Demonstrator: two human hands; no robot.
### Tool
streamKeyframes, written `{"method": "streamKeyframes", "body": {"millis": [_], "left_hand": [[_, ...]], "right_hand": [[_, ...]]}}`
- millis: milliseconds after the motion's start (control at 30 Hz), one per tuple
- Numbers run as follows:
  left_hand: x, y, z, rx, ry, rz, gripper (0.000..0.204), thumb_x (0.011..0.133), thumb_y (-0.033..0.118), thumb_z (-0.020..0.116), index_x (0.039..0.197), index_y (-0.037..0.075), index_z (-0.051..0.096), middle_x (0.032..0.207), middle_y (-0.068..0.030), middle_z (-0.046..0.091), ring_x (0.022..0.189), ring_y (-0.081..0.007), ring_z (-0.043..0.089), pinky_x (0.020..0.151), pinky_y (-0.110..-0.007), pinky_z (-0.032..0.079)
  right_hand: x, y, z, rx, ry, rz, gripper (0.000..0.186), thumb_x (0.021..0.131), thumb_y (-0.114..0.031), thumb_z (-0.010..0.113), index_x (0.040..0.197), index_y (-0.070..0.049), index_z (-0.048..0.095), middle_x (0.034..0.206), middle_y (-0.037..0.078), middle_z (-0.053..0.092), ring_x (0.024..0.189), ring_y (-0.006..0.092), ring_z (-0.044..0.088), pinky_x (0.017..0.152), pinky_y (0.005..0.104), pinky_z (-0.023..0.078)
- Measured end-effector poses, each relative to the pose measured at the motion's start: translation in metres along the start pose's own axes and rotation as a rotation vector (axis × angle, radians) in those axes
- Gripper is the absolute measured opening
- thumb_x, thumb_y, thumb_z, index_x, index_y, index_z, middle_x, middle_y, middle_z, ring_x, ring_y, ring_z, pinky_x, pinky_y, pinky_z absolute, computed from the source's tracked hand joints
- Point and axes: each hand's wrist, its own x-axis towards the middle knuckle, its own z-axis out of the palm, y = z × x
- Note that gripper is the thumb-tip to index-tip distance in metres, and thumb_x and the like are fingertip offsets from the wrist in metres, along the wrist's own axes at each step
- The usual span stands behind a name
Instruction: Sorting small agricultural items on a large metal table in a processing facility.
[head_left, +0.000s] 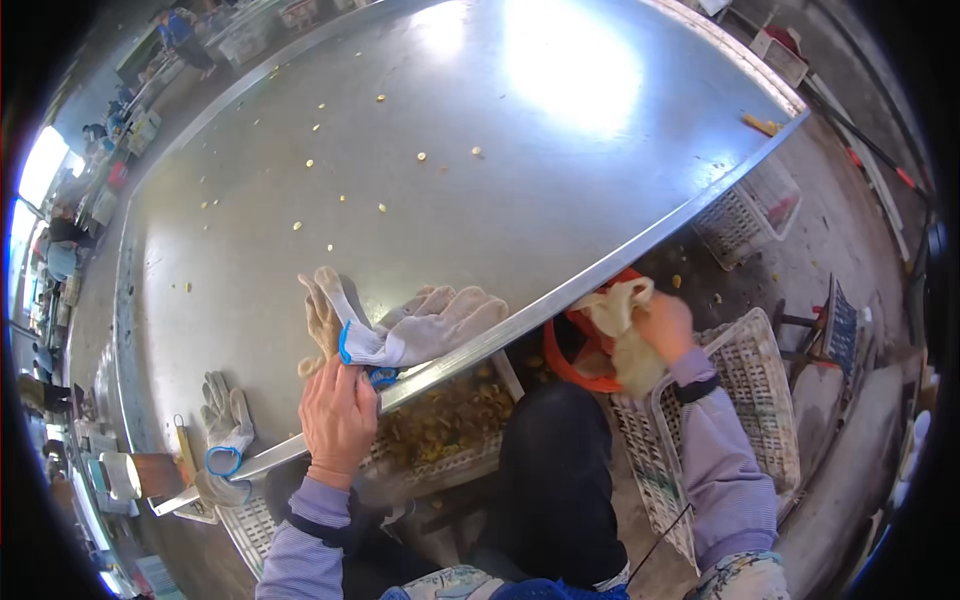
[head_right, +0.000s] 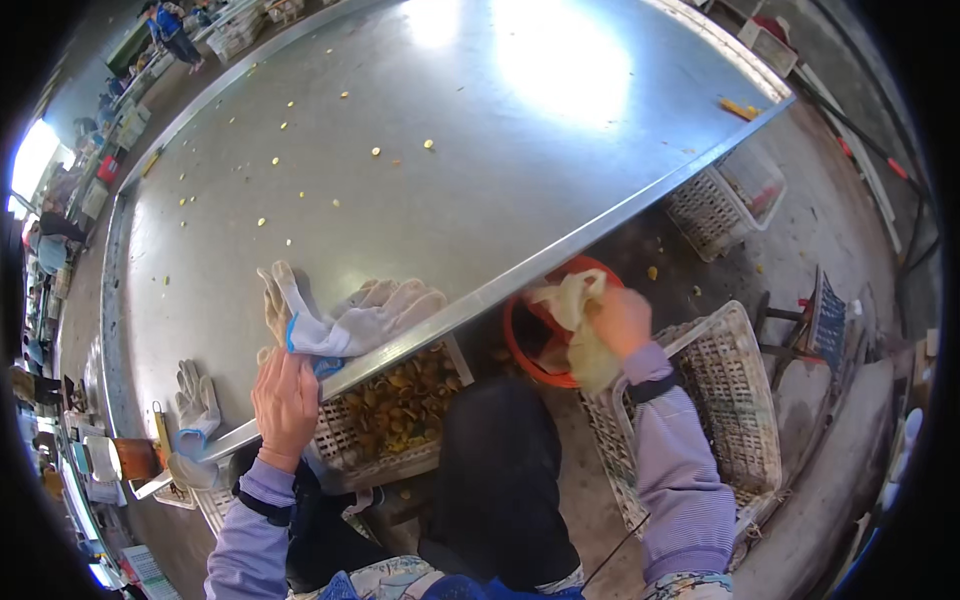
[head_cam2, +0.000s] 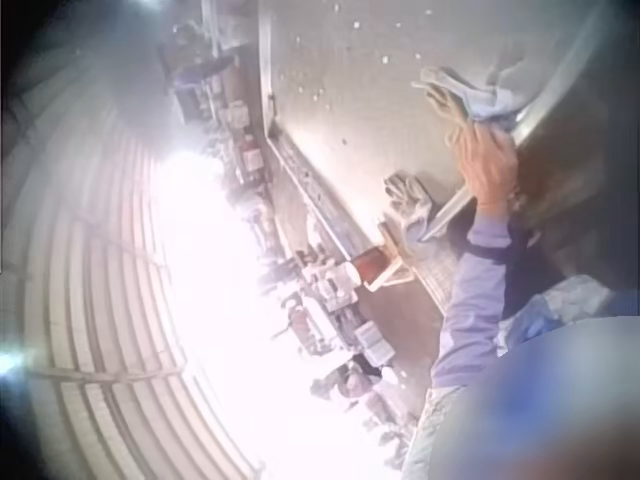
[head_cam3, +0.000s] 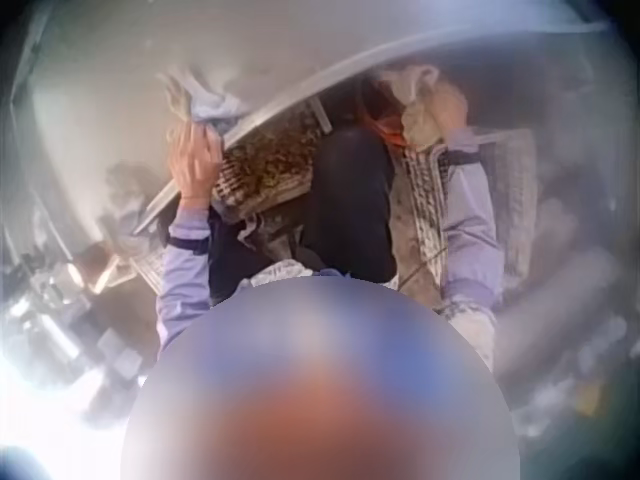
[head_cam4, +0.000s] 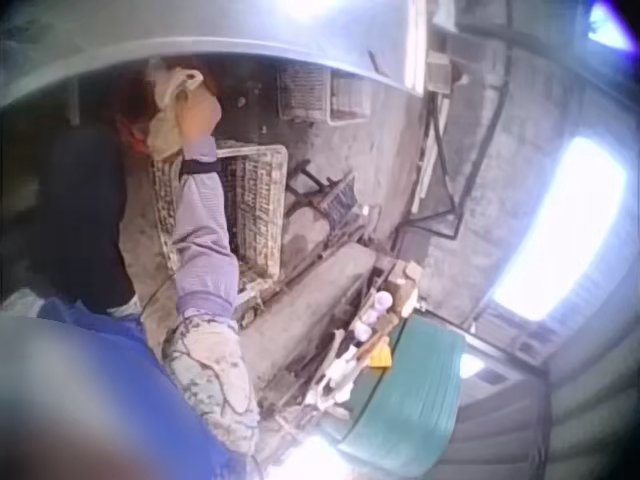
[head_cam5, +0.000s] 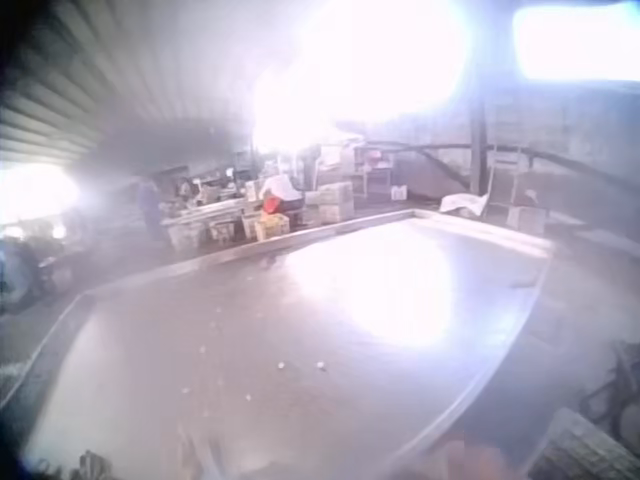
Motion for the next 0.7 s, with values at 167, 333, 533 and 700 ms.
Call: {"method": "streamKeyframes", "body": {"millis": [167, 333, 533, 700], "left_hand": [[0.005, 0.002, 0.003, 0.029, -0.036, -0.024, 0.028, 0.08, 0.013, 0.051, 0.105, 0.002, 0.057, 0.098, -0.0124, 0.059, 0.087, -0.0305, 0.056, 0.077, -0.04, 0.044], [0.004, 0.002, 0.003, 0.018, -0.001, 0.001, 0.027, 0.079, 0.012, 0.052, 0.103, 0.002, 0.058, 0.101, -0.013, 0.059, 0.088, -0.0308, 0.057, 0.077, -0.04, 0.045], [0.004, 0.004, 0.006, 0.018, -0.002, -0.015, 0.027, 0.078, 0.011, 0.052, 0.104, 0.002, 0.058, 0.1, -0.0124, 0.06, 0.088, -0.0305, 0.057, 0.077, -0.041, 0.045], [0.002, 0.0, 0.001, 0.006, 0.008, -0.018, 0.028, 0.079, 0.012, 0.052, 0.105, 0.001, 0.057, 0.099, -0.0124, 0.059, 0.087, -0.0304, 0.057, 0.076, -0.041, 0.044]], "right_hand": [[-0.001, -0.006, 0.116, -0.043, -0.247, -0.134, 0.038, 0.083, -0.028, 0.049, 0.118, -0.012, 0.053, 0.09, 0.022, 0.063, 0.076, 0.0355, 0.064, 0.063, 0.0464, 0.05], [-0.02, 0.017, 0.19, -0.018, -0.601, -0.282, 0.051, 0.088, -0.027, 0.041, 0.134, -0.007, 0.034, 0.098, 0.024, 0.06, 0.078, 0.0377, 0.063, 0.065, 0.0491, 0.049], [-0.043, 0.023, 0.153, 0.167, -0.478, 0.059, 0.051, 0.089, -0.017, 0.044, 0.137, -0.007, 0.03, 0.107, 0.026, 0.057, 0.092, 0.0367, 0.061, 0.077, 0.0459, 0.048], [-0.083, -0.025, 0.083, 0.173, -0.357, -0.229, 0.051, 0.088, -0.031, 0.053, 0.132, -0.01, 0.04, 0.111, 0.019, 0.059, 0.094, 0.0361, 0.06, 0.084, 0.0424, 0.046]]}}
